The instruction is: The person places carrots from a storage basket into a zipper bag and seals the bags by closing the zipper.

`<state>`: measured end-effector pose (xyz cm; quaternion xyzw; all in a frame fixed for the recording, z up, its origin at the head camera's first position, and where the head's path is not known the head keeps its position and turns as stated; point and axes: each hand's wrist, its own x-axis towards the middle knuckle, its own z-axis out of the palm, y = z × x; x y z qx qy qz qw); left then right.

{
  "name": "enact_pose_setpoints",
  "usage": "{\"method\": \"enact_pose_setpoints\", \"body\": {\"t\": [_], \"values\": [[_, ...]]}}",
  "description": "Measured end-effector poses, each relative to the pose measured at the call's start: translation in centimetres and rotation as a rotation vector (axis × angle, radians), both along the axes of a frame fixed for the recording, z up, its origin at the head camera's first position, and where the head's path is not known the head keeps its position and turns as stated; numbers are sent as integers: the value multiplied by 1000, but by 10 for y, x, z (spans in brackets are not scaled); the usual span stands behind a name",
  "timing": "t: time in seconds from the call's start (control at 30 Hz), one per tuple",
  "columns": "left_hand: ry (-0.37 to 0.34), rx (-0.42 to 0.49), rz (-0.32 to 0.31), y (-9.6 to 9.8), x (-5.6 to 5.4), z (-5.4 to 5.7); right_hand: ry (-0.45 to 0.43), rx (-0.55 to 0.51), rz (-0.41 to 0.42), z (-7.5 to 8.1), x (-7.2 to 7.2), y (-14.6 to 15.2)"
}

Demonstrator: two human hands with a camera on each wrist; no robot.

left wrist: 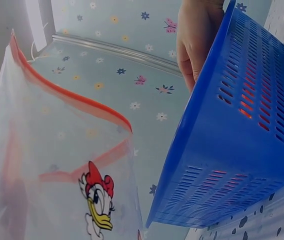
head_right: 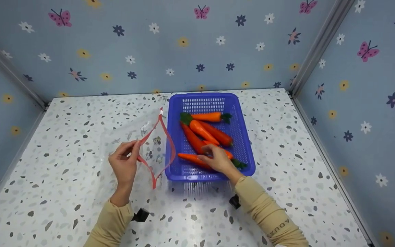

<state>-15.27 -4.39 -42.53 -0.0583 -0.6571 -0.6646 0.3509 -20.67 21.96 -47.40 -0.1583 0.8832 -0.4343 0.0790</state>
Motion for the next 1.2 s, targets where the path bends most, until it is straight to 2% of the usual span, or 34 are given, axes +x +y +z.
{"method": "enact_pose_setpoints", "body": {"t": [0.2, 0.47, 0.7, 1.0, 1.2], "values": [[0, -1, 1, 0, 1, 0, -104, 18, 7, -2, -4, 11], [-14, -20, 11, 0, 2, 1, -190, 128, 44, -8, -9, 19], [-16, -7, 7, -1, 2, 0, -164, 268, 90, -9, -12, 22], [7, -9, 14, -3, 3, 1, -196, 311, 101, -9, -13, 20], [10, -20, 28, -5, 3, 1, -94, 338, 142, -10, -13, 21]]}}
